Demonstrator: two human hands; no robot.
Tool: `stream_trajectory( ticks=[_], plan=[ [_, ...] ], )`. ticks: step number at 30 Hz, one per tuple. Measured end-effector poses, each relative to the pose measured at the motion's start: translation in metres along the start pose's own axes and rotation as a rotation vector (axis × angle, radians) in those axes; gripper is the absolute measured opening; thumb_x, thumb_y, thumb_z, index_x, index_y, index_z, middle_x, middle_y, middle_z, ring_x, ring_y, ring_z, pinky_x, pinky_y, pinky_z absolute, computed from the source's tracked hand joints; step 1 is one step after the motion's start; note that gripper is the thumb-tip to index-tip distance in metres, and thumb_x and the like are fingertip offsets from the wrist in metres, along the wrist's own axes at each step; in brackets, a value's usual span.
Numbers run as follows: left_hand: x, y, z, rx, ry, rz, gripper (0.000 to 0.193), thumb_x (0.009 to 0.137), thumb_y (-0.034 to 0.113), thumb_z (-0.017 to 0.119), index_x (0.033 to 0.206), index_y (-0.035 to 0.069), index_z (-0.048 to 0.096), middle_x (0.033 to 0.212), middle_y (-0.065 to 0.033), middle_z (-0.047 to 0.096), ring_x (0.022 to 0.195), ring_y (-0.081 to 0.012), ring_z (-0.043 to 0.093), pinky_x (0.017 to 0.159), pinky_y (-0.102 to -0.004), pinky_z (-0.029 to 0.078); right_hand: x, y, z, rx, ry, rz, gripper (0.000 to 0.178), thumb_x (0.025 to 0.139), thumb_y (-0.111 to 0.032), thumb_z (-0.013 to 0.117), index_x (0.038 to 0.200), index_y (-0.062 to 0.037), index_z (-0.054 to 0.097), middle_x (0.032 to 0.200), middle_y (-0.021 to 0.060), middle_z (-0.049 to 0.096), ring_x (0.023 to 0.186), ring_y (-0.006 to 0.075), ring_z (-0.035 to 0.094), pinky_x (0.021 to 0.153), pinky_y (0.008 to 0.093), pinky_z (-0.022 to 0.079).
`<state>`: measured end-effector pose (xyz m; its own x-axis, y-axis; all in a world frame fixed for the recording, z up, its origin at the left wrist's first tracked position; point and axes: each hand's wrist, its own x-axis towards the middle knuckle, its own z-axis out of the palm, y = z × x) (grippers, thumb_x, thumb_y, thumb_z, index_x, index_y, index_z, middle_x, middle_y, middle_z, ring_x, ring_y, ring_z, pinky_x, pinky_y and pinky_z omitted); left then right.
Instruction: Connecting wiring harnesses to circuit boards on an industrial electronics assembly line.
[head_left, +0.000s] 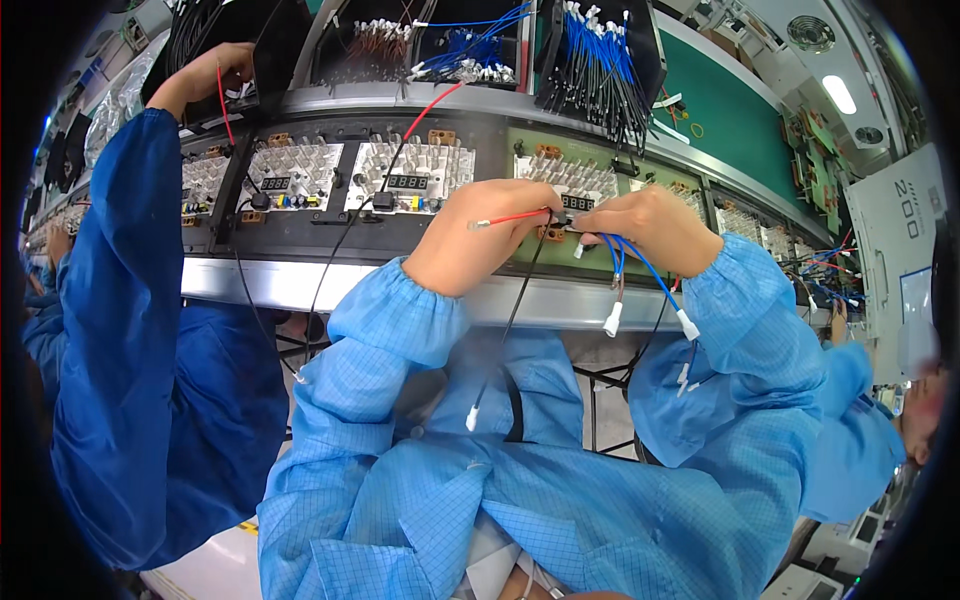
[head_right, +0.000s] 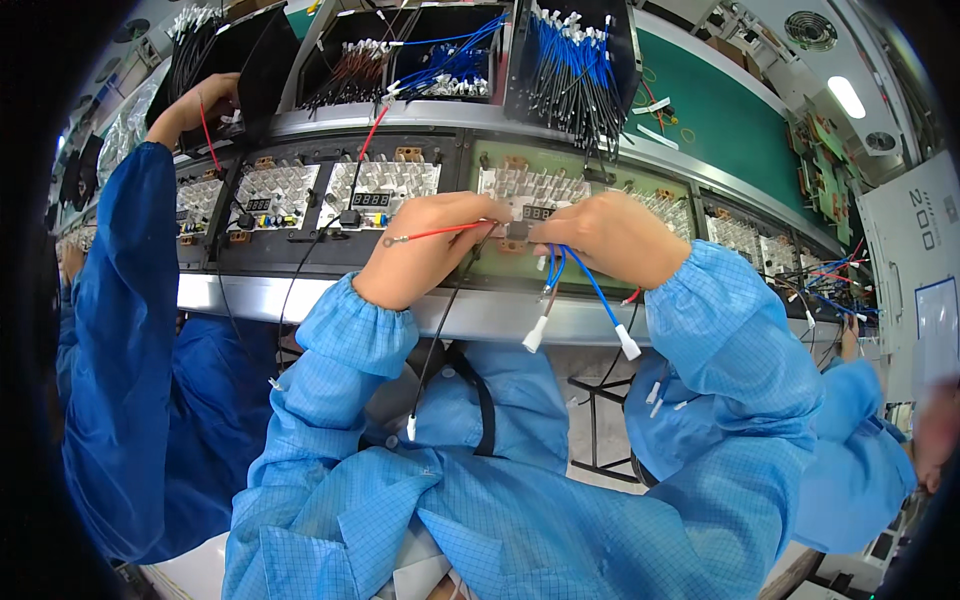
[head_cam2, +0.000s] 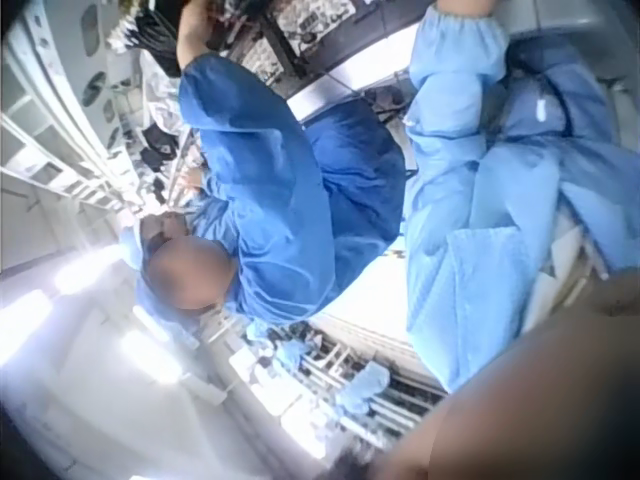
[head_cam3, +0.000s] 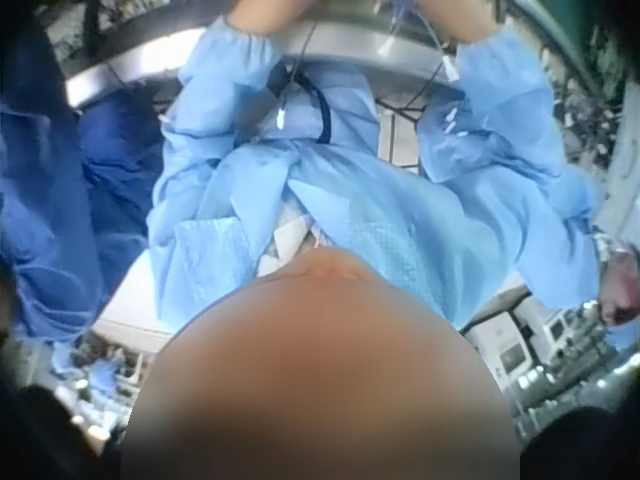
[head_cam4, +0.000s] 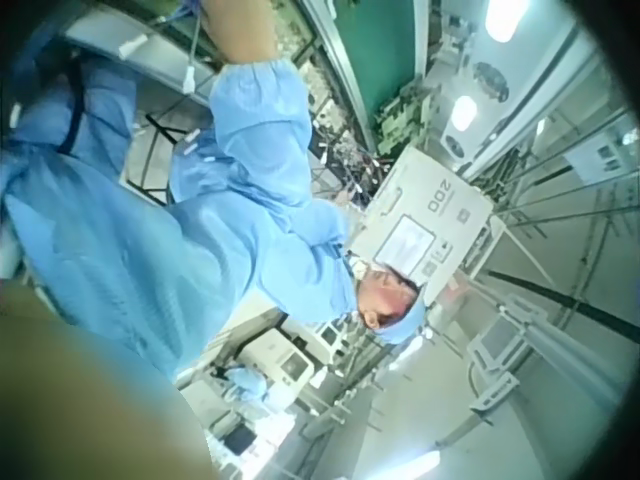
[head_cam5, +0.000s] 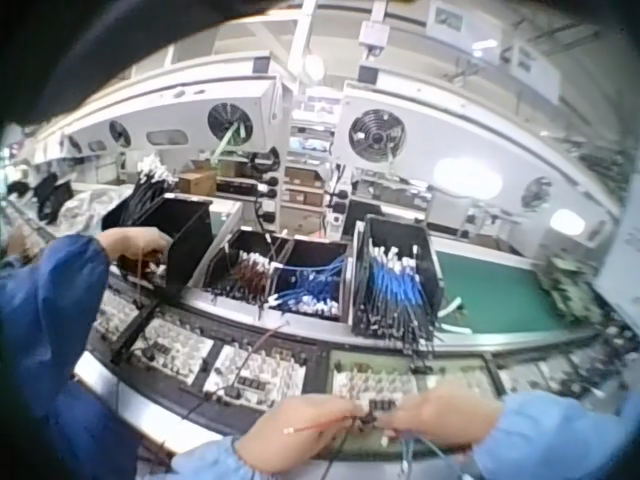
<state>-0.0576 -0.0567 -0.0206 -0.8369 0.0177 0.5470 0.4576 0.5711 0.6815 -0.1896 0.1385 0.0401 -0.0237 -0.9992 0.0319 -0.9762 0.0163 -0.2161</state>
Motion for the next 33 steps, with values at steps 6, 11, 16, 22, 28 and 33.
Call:
stream_trajectory(
  ticks=[6, 11, 16, 22, 28, 33],
  plan=[
    [-0.002, 0.008, -0.008, 0.255, -0.103, 0.054, 0.014, 0.079, 0.003, 0.063, 0.093, 0.006, 0.061, 0.084, -0.0123, 0.064, 0.077, -0.0334, 0.064, 0.065, -0.0401, 0.052, -0.004, -0.002, 0.005, 0.077, -0.018, 0.016, 0.022, 0.083, -0.015, 0.064, 0.103, -0.0108, 0.068, 0.079, 0.0077, 0.069, 0.068, 0.0289, 0.066, 0.060, 0.0387, 0.051],
    [-0.004, 0.016, -0.010, 0.367, -0.179, 0.180, 0.012, 0.078, 0.009, 0.058, 0.090, 0.006, 0.056, 0.081, -0.0101, 0.059, 0.078, -0.0294, 0.063, 0.064, -0.0384, 0.051, -0.004, -0.004, 0.004, 0.047, -0.074, 0.027, 0.022, 0.084, -0.018, 0.063, 0.104, -0.0103, 0.069, 0.080, 0.0097, 0.069, 0.070, 0.0304, 0.066, 0.061, 0.0395, 0.052],
    [-0.006, 0.020, -0.002, 0.505, -0.251, 0.208, 0.012, 0.077, 0.009, 0.057, 0.088, 0.006, 0.053, 0.079, -0.0078, 0.058, 0.080, -0.0253, 0.063, 0.064, -0.0363, 0.052, -0.001, -0.008, 0.002, 0.066, -0.097, 0.039, 0.020, 0.085, -0.019, 0.061, 0.101, -0.0096, 0.070, 0.080, 0.0105, 0.069, 0.074, 0.0311, 0.066, 0.064, 0.0403, 0.052],
    [-0.005, 0.021, 0.002, 0.523, -0.302, 0.172, 0.013, 0.077, 0.009, 0.057, 0.089, 0.005, 0.052, 0.079, -0.0075, 0.058, 0.081, -0.0243, 0.063, 0.065, -0.0361, 0.052, 0.000, -0.007, -0.001, 0.106, -0.139, 0.031, 0.016, 0.084, -0.016, 0.067, 0.097, -0.0063, 0.069, 0.080, 0.0128, 0.067, 0.071, 0.0331, 0.063, 0.062, 0.0407, 0.050],
    [-0.002, 0.021, -0.004, 0.435, -0.317, 0.144, 0.015, 0.076, 0.006, 0.059, 0.089, 0.003, 0.053, 0.080, -0.0095, 0.060, 0.083, -0.0272, 0.063, 0.066, -0.0381, 0.052, 0.001, -0.007, -0.001, 0.135, -0.139, 0.049, 0.014, 0.080, -0.015, 0.065, 0.092, -0.0103, 0.070, 0.080, 0.0111, 0.069, 0.075, 0.0326, 0.065, 0.067, 0.0414, 0.052],
    [-0.003, 0.011, -0.004, 0.385, -0.302, 0.181, 0.011, 0.079, 0.007, 0.058, 0.089, 0.005, 0.054, 0.078, -0.0083, 0.060, 0.080, -0.0270, 0.064, 0.064, -0.0373, 0.052, -0.001, 0.003, 0.005, 0.128, -0.173, 0.012, 0.021, 0.081, -0.022, 0.071, 0.096, -0.0078, 0.071, 0.087, 0.0097, 0.071, 0.076, 0.0304, 0.067, 0.065, 0.0388, 0.053]
  ],
)
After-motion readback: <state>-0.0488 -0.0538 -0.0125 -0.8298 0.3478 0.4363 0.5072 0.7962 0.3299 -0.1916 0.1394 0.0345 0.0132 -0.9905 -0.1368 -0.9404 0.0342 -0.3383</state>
